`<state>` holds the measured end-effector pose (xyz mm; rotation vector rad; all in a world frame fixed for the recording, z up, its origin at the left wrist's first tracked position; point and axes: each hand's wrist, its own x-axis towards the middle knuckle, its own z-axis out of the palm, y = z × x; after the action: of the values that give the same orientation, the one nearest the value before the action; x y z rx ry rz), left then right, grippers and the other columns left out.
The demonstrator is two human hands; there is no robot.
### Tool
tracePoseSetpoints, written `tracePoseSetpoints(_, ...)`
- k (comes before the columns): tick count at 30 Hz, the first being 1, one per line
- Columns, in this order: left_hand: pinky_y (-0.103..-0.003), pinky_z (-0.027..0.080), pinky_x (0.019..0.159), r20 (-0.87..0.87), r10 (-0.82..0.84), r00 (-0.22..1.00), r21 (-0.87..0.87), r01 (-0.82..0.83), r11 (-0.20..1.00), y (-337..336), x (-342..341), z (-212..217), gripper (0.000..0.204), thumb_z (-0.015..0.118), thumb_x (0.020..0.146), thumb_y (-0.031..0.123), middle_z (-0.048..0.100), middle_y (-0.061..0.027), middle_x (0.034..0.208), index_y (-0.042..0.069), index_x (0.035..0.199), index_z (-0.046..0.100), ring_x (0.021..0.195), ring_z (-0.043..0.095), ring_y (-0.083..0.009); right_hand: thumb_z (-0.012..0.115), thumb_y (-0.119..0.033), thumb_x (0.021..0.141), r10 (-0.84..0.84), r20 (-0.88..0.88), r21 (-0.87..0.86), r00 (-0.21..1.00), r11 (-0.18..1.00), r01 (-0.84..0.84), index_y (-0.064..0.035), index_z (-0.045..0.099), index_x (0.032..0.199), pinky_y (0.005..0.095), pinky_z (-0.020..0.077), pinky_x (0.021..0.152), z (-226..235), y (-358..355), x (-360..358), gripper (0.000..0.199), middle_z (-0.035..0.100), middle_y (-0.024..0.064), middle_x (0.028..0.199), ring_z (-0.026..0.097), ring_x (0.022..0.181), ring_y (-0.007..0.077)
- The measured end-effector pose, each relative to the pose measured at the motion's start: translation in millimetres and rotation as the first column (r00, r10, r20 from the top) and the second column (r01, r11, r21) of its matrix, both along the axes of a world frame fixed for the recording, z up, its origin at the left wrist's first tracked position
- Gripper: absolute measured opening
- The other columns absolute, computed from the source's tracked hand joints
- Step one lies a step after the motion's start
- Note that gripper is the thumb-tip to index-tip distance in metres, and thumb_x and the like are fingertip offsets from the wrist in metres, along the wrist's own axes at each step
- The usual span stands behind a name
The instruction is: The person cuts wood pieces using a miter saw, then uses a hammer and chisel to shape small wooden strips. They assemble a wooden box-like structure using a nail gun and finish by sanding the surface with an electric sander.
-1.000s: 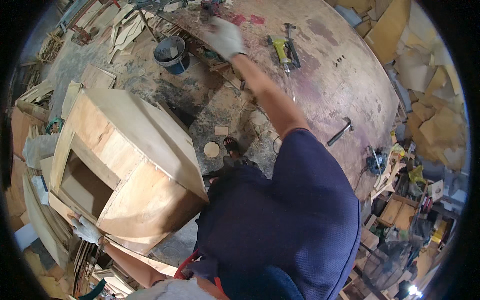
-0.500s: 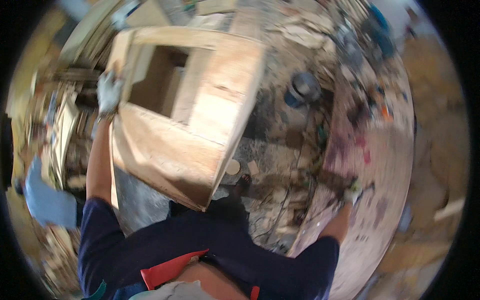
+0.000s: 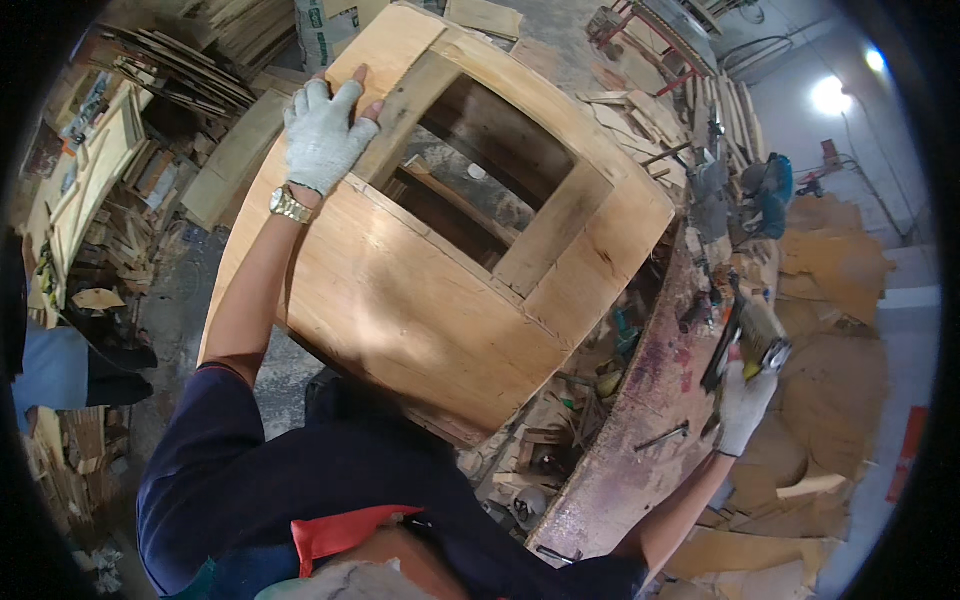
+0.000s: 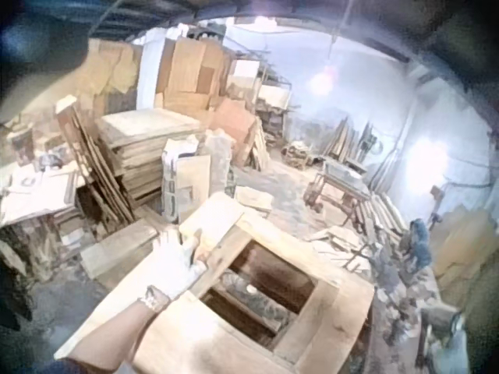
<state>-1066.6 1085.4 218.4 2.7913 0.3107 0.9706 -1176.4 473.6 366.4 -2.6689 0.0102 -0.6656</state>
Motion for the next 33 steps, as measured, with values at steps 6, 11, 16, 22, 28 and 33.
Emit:
tracePoseSetpoints(6, -0.055, 0.04, 0.101, 0.028, -0.056, 0.998, -0.162, 0.06, 0.985, -6.8, -3.2, 5.7, 0.063, 0.063, 0.091, 0.05, 0.049, -0.0289, 0.143, 0.025, 0.148, 0.055, 0.118, 0.053, -0.044, 0.076, -0.022, 0.094, 0.195, -0.115, 0.084, 0.974, 0.979, -0.186, -0.0012, 0.065, 0.122, 0.0233, 0.0449, 0.054, 114.0, 256.3, 55.8, 0.037, 0.064, -0.0011, 0.08, 0.053, 0.06, 0.0055)
tracePoseSetpoints(11, -0.053, 0.041, 0.099, 0.091, -0.024, 0.996, -0.199, 0.042, 0.979, -9.5, -0.7, 4.2, 0.059, 0.064, 0.091, 0.048, 0.049, -0.0291, 0.145, 0.023, 0.144, 0.059, 0.119, 0.053, -0.0413, 0.077, -0.03, 0.093, 0.504, -0.185, -0.075, 0.843, 0.848, -0.524, -0.0007, 0.066, 0.107, 0.0262, 0.0434, 0.048, 111.5, 409.2, 136.7, 0.035, 0.061, 0.0003, 0.071, 0.055, 0.055, 0.0082)
tracePoseSetpoints(16, -0.052, 0.04, 0.099, 0.015, -0.034, 0.999, -0.22, 0.037, 0.975, -9.6, 2.1, 2.8, 0.062, 0.061, 0.092, 0.051, 0.05, -0.0285, 0.144, 0.023, 0.147, 0.057, 0.121, 0.051, -0.0395, 0.078, -0.035, 0.088, 0.47, -0.407, -0.104, 0.783, 0.828, -0.551, 0.0025, 0.059, 0.119, 0.0361, 0.0555, 0.065, 76.6, 484.3, 214.4, 0.052, 0.072, 0.0117, 0.086, 0.067, 0.07, 0.0198)
tracePoseSetpoints(22, -0.053, 0.039, 0.101, 0.042, -0.028, 0.999, -0.229, 0.037, 0.973, -9.8, 2.4, 0.6, 0.063, 0.06, 0.092, 0.05, 0.049, -0.0291, 0.145, 0.021, 0.148, 0.056, 0.125, 0.05, -0.0411, 0.075, -0.033, 0.089, 0.518, -0.385, -0.305, 0.764, 0.71, -0.635, -0.0003, 0.058, 0.129, 0.044, 0.0504, 0.099, 44.3, 500.2, 269.5, 0.054, 0.07, 0.0243, 0.117, 0.066, 0.112, 0.0374)
tracePoseSetpoints(28, -0.055, 0.038, 0.104, 0.038, -0.057, 0.998, -0.261, 0.065, 0.963, -9.0, 2.2, 0.4, 0.063, 0.06, 0.092, 0.05, 0.048, -0.0296, 0.146, 0.021, 0.148, 0.056, 0.126, 0.049, -0.0433, 0.073, -0.032, 0.089, 0.582, -0.377, -0.327, 0.72, 0.644, -0.692, 0.0003, 0.057, 0.131, 0.0447, 0.0493, 0.102, 39.0, 498.3, 278.2, 0.055, 0.068, 0.0258, 0.121, 0.065, 0.115, 0.0403)
tracePoseSetpoints(33, -0.055, 0.037, 0.105, -0.001, -0.053, 0.999, -0.237, 0.051, 0.97, -9.8, 1.7, 2.5, 0.064, 0.06, 0.093, 0.05, 0.048, -0.0293, 0.146, 0.022, 0.149, 0.054, 0.127, 0.048, -0.0425, 0.073, -0.03, 0.09, 0.518, -0.392, -0.501, 0.761, 0.574, -0.648, 0.0035, 0.06, 0.123, 0.0417, 0.0543, 0.083, 55.6, 488.2, 273.3, 0.049, 0.074, 0.0196, 0.096, 0.07, 0.087, 0.0327)
